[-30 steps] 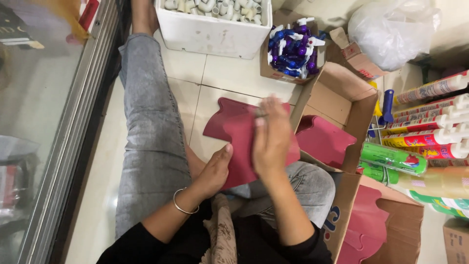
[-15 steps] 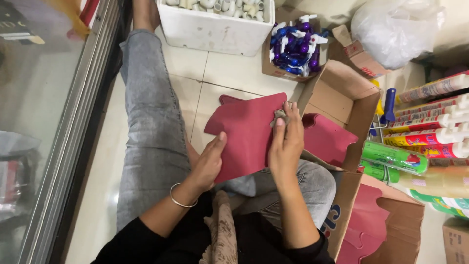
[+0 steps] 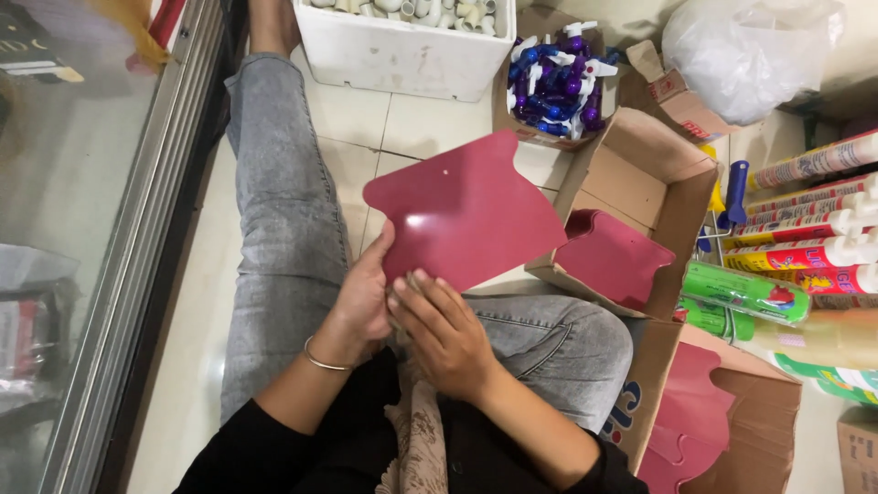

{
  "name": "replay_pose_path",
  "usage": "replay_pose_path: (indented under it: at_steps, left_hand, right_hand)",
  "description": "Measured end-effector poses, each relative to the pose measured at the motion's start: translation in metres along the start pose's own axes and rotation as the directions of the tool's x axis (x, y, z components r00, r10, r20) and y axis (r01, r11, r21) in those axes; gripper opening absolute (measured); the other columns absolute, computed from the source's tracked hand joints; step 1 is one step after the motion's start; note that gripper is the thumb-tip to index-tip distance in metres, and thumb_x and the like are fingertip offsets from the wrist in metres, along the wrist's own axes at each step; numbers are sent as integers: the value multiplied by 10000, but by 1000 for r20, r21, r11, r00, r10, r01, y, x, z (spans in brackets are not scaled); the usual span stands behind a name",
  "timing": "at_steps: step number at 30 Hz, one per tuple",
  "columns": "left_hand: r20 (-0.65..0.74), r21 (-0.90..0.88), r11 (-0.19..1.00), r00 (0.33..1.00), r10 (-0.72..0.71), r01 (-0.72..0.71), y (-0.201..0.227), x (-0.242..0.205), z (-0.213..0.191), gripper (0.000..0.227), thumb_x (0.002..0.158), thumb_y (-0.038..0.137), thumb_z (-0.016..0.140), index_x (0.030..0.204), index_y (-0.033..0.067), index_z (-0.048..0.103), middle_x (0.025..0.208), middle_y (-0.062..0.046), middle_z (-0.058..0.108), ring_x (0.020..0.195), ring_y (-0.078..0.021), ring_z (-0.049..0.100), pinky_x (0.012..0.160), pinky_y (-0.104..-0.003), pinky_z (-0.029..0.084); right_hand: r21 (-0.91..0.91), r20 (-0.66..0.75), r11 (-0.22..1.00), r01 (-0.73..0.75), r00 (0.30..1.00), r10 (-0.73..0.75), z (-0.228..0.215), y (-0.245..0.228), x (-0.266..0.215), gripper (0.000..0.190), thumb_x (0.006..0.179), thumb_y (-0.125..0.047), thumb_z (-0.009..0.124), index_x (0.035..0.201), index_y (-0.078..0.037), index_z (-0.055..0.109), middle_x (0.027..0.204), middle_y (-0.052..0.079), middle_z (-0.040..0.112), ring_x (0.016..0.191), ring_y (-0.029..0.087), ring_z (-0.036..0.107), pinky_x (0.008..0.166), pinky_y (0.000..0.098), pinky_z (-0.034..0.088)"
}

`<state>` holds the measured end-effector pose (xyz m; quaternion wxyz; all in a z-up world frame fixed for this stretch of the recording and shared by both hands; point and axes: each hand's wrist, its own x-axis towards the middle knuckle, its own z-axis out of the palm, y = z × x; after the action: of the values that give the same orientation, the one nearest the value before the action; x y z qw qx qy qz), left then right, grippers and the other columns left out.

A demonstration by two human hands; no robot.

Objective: The person sits on the floor and wipes several pink plastic parts with a cloth. They handle the parts one at a time, wiping each surface and then placing them into a cardboard box.

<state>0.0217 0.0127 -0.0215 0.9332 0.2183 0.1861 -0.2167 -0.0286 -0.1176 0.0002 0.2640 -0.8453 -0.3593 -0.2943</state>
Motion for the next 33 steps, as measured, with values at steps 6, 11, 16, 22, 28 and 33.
replay_pose_path:
  at_steps: [6, 11, 16, 22, 28, 33]
  left_hand:
    - [-21, 163, 987, 1000, -1, 4, 34, -21, 40, 643, 984, 431, 389, 1422, -25, 503, 1353, -221, 614, 1194, -305, 615, 1068, -396, 492]
    - [8, 388, 919, 997, -83, 73, 3, -23, 55, 758, 1008, 565, 366, 1452, -44, 454, 1331, -308, 604, 1210, -381, 630, 1111, -571, 404]
    - [69, 167, 986, 997, -36, 24, 2, -17, 52, 762, 1008, 621, 268, 1488, 68, 482, 1450, -161, 564, 1294, -234, 557, 1166, -434, 383]
    - [-11, 108, 994, 1000, -23, 24, -22, 16, -26, 571, 981, 587, 528, 1214, 90, 687, 881, -71, 729, 696, -193, 696, 604, -295, 607]
    - [96, 166, 982, 992, 76, -91, 15, -11, 37, 413, 1008, 418, 548, 1225, 75, 619, 942, -168, 733, 779, -270, 724, 689, -441, 610]
    - [33, 239, 966, 995, 97, -102, 17, -4, 18, 460, 1033, 386, 474, 1336, 50, 555, 1185, -241, 681, 1077, -392, 694, 903, -635, 542]
  right_hand:
    - [738, 673, -310, -599, 630, 386, -26, 14, -44, 605, 1033, -276, 566, 1496, 63, 374, 1483, 189, 541, 1308, 293, 600, 1111, 403, 500]
    - [360, 37, 844, -398, 910, 413, -40, 54, 44, 472, 1076, -301, 417, 1391, 17, 564, 1411, 236, 573, 1363, 463, 497, 1144, 581, 351]
    - [71, 149, 971, -227, 965, 215, -1, 46, 44, 514, 1071, -318, 464, 1482, -14, 514, 1548, 246, 458, 1469, 460, 356, 1217, 564, 222]
    - [-59, 103, 998, -16, 994, 22, 9, 41, -2, 436, 1019, -307, 552, 1415, -135, 618, 1511, 119, 539, 1382, 416, 520, 1179, 526, 371]
    - [-124, 77, 961, -246, 963, 256, -23, 90, -15, 429, 1019, -199, 543, 1429, -85, 592, 1534, 206, 501, 1443, 476, 404, 1216, 550, 283]
    - [-46, -161, 816, -576, 811, 563, -32, 129, -40, 276, 1045, -43, 531, 1299, -25, 639, 1414, 170, 600, 1312, 404, 557, 1106, 527, 415]
